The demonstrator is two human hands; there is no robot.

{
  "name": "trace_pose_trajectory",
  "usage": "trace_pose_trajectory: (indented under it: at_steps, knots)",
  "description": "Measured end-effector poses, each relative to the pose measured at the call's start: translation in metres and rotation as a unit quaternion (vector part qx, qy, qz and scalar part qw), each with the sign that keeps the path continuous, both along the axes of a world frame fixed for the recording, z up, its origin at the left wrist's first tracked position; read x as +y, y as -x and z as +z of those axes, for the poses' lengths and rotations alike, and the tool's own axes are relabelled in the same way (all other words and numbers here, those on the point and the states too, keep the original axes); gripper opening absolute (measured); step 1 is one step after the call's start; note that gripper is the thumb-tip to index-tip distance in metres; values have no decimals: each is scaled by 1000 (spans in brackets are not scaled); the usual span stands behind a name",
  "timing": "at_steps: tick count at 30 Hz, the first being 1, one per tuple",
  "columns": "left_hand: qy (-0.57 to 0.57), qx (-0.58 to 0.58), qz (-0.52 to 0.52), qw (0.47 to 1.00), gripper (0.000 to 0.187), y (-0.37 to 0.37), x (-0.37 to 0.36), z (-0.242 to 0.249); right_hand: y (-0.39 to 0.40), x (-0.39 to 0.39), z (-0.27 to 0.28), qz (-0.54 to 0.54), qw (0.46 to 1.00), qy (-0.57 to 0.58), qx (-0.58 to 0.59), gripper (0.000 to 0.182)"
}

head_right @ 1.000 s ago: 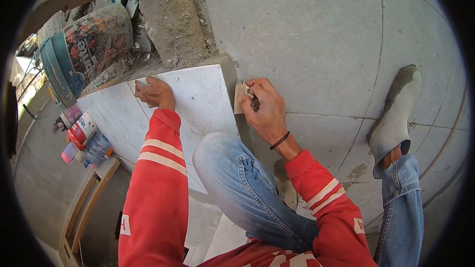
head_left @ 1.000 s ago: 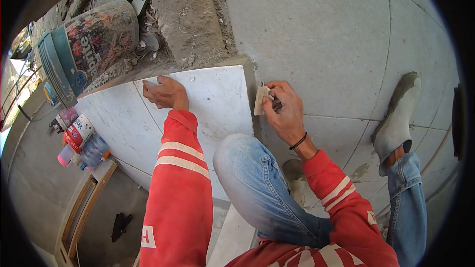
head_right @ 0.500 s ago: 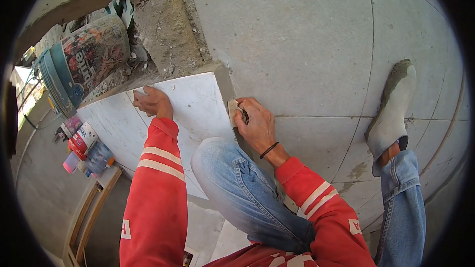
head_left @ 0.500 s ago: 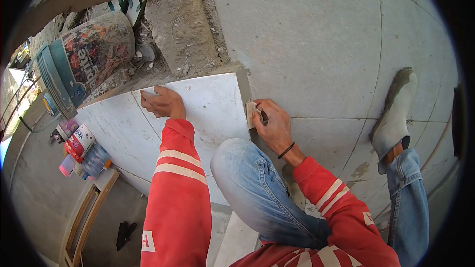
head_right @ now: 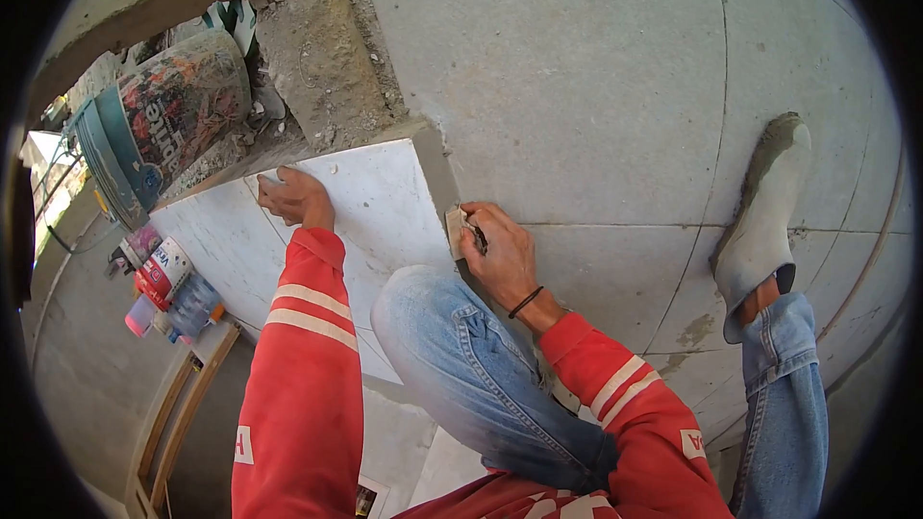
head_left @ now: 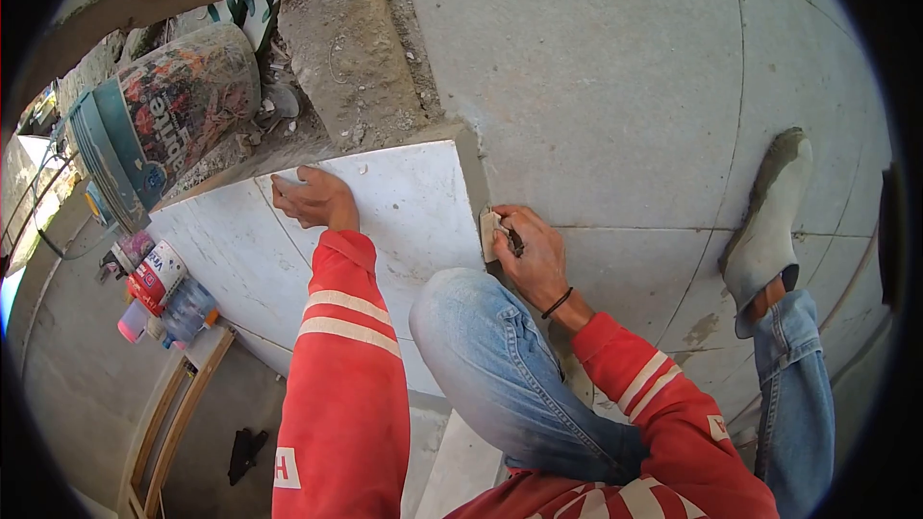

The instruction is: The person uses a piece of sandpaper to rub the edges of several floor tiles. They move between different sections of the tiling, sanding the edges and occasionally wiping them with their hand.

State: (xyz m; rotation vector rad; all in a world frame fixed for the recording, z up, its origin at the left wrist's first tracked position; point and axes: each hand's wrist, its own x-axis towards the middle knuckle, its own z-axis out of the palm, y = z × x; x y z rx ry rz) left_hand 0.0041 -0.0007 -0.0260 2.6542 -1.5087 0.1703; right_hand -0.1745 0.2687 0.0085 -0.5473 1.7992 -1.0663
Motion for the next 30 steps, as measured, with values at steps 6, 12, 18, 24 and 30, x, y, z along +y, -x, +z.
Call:
trace_pose_trajectory:
  at_steps: [6,12,18,24,30]
  knots:
    - [-7,9,16,1000,59,7,-1,4,47,-66,-5,-84,996,41,7,11]
    - [2,-7,4,1000,59,1,1,1,9,-24,-5,-21,1000,-10,-8,12]
    - [-14,-3,8,1000,59,3,1,4,25,-26,2,-89,995,-1,-40,10]
    - [3,-2,1,1000,59,1,1,0,33,-61,-14,-21,999,26,7,12]
    - [5,1,-1,1000,60,2,0,1,-6,13,3,39,998,-27,-44,14]
